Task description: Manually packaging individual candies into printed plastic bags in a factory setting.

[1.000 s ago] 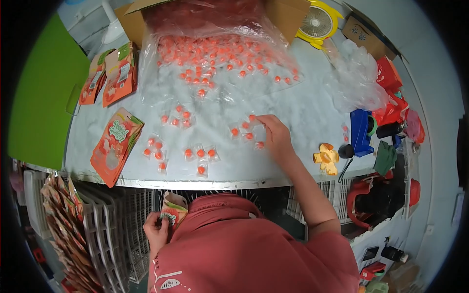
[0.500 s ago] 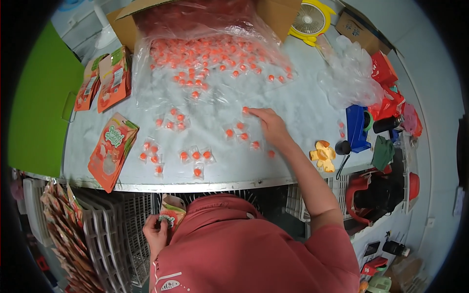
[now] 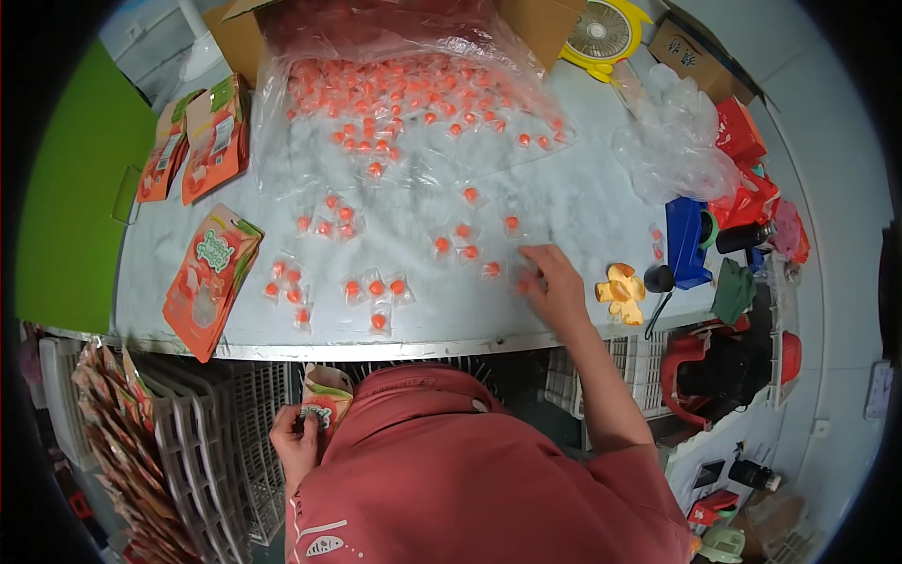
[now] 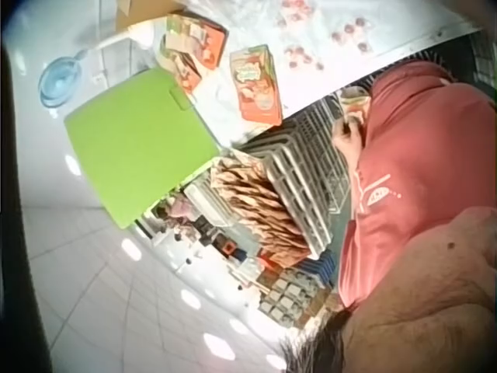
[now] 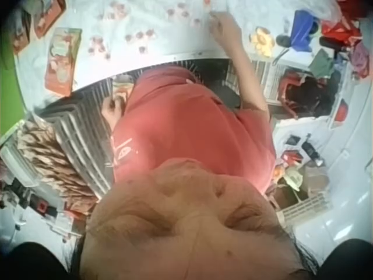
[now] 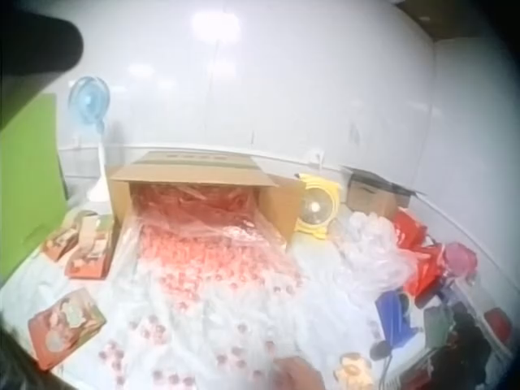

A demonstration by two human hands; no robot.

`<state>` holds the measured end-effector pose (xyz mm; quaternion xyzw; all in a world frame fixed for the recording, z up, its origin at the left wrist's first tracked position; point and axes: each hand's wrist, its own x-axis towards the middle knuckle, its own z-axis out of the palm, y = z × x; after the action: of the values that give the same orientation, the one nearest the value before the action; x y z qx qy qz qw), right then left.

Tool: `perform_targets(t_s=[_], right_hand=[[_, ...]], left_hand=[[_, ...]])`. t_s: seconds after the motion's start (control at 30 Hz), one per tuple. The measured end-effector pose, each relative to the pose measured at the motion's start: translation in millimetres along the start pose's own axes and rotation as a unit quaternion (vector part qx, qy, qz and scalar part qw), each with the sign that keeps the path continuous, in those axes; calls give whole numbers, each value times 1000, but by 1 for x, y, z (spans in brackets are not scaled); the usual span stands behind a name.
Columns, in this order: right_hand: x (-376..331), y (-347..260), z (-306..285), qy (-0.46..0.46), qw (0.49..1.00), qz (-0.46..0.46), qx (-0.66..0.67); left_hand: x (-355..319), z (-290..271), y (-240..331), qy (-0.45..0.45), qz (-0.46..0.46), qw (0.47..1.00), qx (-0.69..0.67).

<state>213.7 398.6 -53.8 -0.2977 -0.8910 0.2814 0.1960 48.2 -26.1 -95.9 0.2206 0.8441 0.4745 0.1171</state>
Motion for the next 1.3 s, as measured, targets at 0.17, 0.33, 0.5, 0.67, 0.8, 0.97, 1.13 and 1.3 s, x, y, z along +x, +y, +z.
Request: perform_targets(t_s=[0.17, 0.33, 0.5, 0.67, 0.8, 0.97, 1.13, 1.3], right_hand=[[-12, 28, 16, 18, 998, -48, -31], [10, 19, 13, 3, 1000, 18, 3], [-18, 21, 16, 33, 997, -63, -34], [-13, 38, 28, 86, 984, -131, -89], [23, 49, 35, 128, 982, -133, -50], [43, 54, 46, 121, 985, -125, -16], [70, 60, 55, 139, 980, -140, -20], [98, 45, 53, 151, 967, -196, -69]], left_hand=[[0, 0, 4, -6, -12, 1000, 12], [-2, 0, -3, 2, 2, 1000, -10], [-9, -4, 4, 3, -54, 999, 6], [-6, -1, 1, 8, -42, 999, -15], [-2, -2, 3, -12, -32, 999, 7], [-9, 0, -3, 12, -42, 999, -32], [-8, -3, 6, 1, -41, 999, 6], [-9, -2, -2, 11, -43, 999, 11]])
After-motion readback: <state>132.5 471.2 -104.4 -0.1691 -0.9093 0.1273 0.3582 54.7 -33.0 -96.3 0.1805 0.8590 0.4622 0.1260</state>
